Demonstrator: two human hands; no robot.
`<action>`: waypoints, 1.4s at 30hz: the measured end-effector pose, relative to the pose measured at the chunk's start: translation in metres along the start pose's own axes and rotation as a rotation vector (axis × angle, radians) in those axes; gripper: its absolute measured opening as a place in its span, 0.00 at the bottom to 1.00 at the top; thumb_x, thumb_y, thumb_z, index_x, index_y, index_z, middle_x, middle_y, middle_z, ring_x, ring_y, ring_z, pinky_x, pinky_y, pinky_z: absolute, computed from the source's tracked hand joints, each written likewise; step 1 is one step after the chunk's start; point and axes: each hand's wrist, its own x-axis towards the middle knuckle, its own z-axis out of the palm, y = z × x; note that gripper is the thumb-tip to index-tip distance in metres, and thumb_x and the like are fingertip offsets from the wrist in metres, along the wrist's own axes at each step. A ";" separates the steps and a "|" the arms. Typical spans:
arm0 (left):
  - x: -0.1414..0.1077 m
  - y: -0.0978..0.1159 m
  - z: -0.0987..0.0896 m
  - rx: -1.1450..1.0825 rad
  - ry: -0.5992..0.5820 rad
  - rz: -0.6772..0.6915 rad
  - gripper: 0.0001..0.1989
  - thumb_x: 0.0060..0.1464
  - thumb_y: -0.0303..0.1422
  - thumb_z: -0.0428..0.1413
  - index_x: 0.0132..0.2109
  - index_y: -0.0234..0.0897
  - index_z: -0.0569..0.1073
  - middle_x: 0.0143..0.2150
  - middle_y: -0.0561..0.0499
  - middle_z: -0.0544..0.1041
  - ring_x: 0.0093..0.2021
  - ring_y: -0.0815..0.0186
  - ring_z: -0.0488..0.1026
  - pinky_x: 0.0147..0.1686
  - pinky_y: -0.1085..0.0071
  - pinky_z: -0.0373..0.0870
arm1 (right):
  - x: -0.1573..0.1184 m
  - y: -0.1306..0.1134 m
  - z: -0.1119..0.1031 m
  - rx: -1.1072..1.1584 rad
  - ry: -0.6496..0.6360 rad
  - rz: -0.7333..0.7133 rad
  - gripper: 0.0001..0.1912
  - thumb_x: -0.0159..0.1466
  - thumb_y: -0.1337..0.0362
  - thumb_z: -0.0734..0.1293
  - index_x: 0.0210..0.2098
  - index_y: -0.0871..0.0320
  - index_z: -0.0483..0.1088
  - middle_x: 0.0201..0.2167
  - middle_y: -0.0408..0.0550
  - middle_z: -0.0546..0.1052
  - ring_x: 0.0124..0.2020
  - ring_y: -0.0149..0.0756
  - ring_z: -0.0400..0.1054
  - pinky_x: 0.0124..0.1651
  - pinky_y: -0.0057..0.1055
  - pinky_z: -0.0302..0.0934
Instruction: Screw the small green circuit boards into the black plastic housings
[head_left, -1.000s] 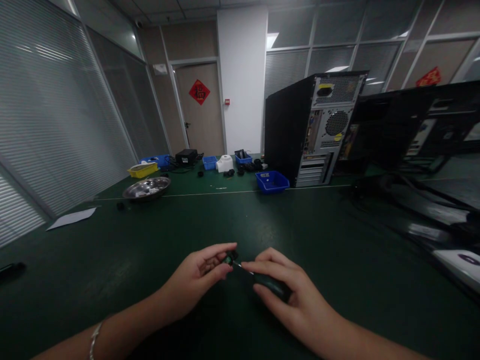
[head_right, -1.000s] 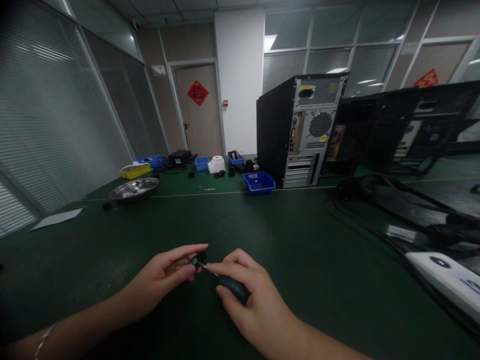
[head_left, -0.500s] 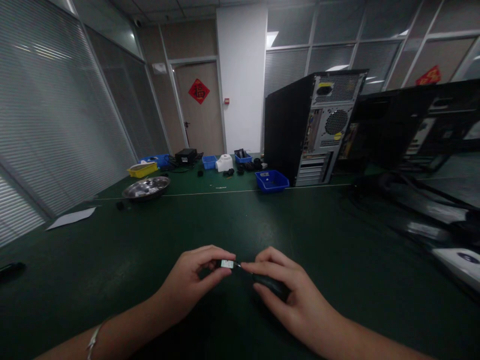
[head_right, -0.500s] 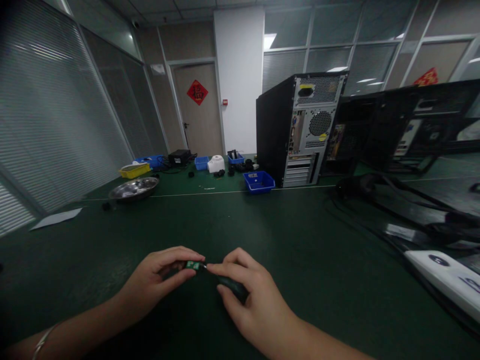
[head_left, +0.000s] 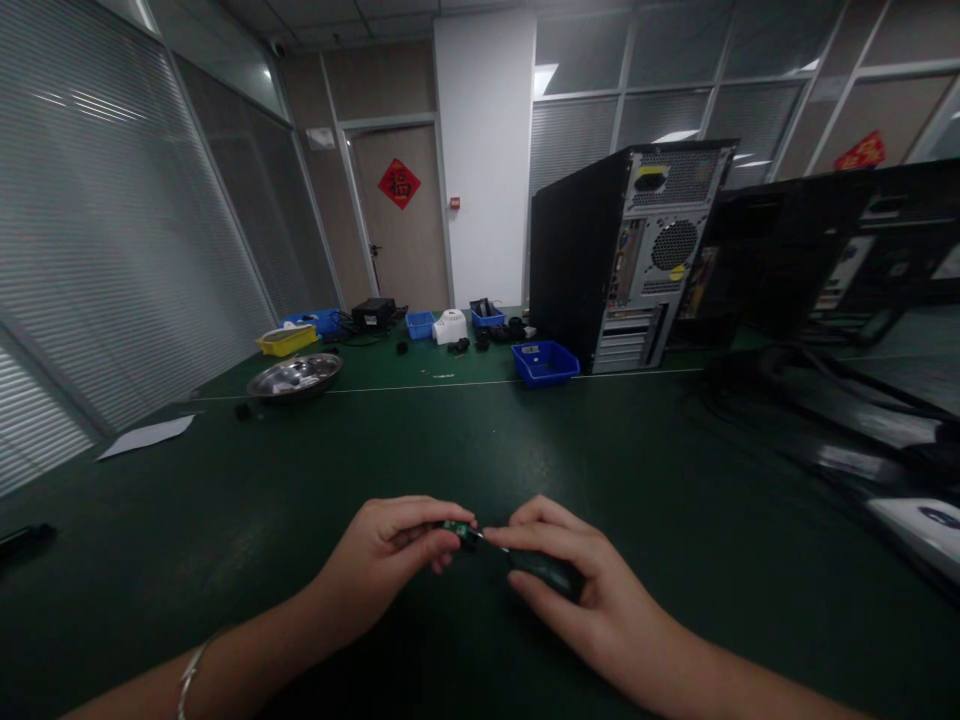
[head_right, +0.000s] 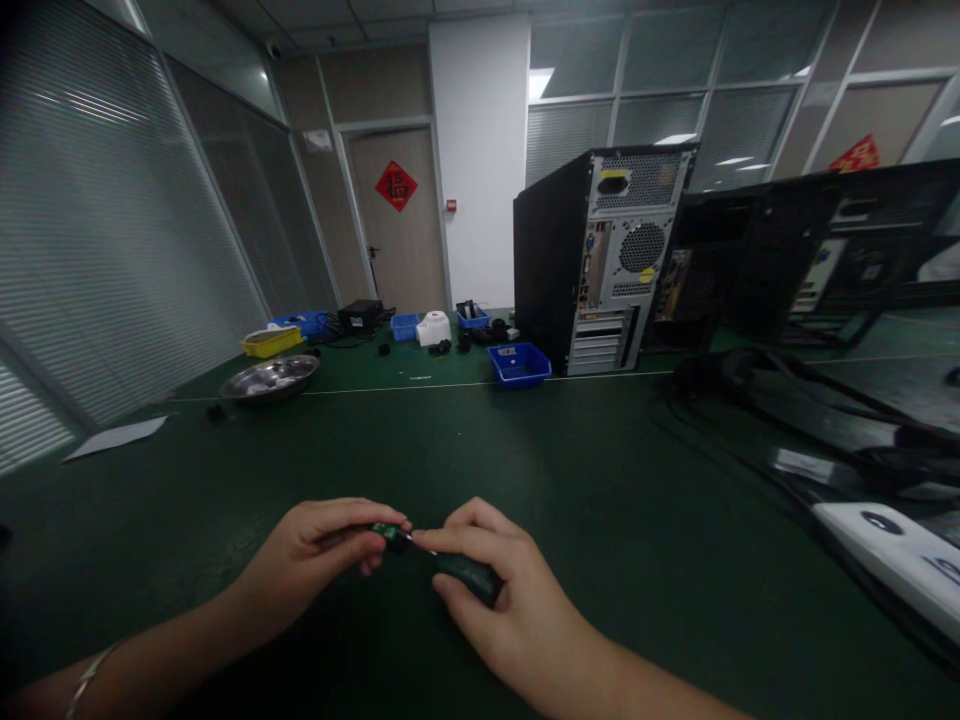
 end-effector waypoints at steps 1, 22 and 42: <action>0.000 0.000 0.000 -0.017 0.002 -0.005 0.10 0.57 0.32 0.57 0.44 0.35 0.81 0.36 0.46 0.79 0.28 0.67 0.74 0.30 0.72 0.73 | 0.000 0.000 0.000 0.002 0.001 0.001 0.19 0.62 0.73 0.65 0.51 0.53 0.75 0.39 0.49 0.71 0.42 0.38 0.70 0.44 0.35 0.63; 0.003 -0.006 -0.004 -0.119 -0.009 -0.086 0.12 0.60 0.37 0.56 0.44 0.36 0.79 0.40 0.47 0.75 0.34 0.65 0.71 0.35 0.70 0.70 | -0.002 0.004 0.000 -0.002 0.044 -0.017 0.18 0.65 0.72 0.65 0.52 0.51 0.74 0.40 0.48 0.72 0.42 0.38 0.69 0.45 0.35 0.63; -0.009 0.006 0.006 0.313 -0.432 0.140 0.13 0.63 0.34 0.53 0.54 0.47 0.73 0.48 0.48 0.71 0.48 0.61 0.68 0.49 0.66 0.65 | 0.000 0.008 0.001 0.014 0.064 -0.037 0.17 0.66 0.71 0.65 0.53 0.52 0.73 0.41 0.48 0.73 0.43 0.38 0.70 0.46 0.36 0.64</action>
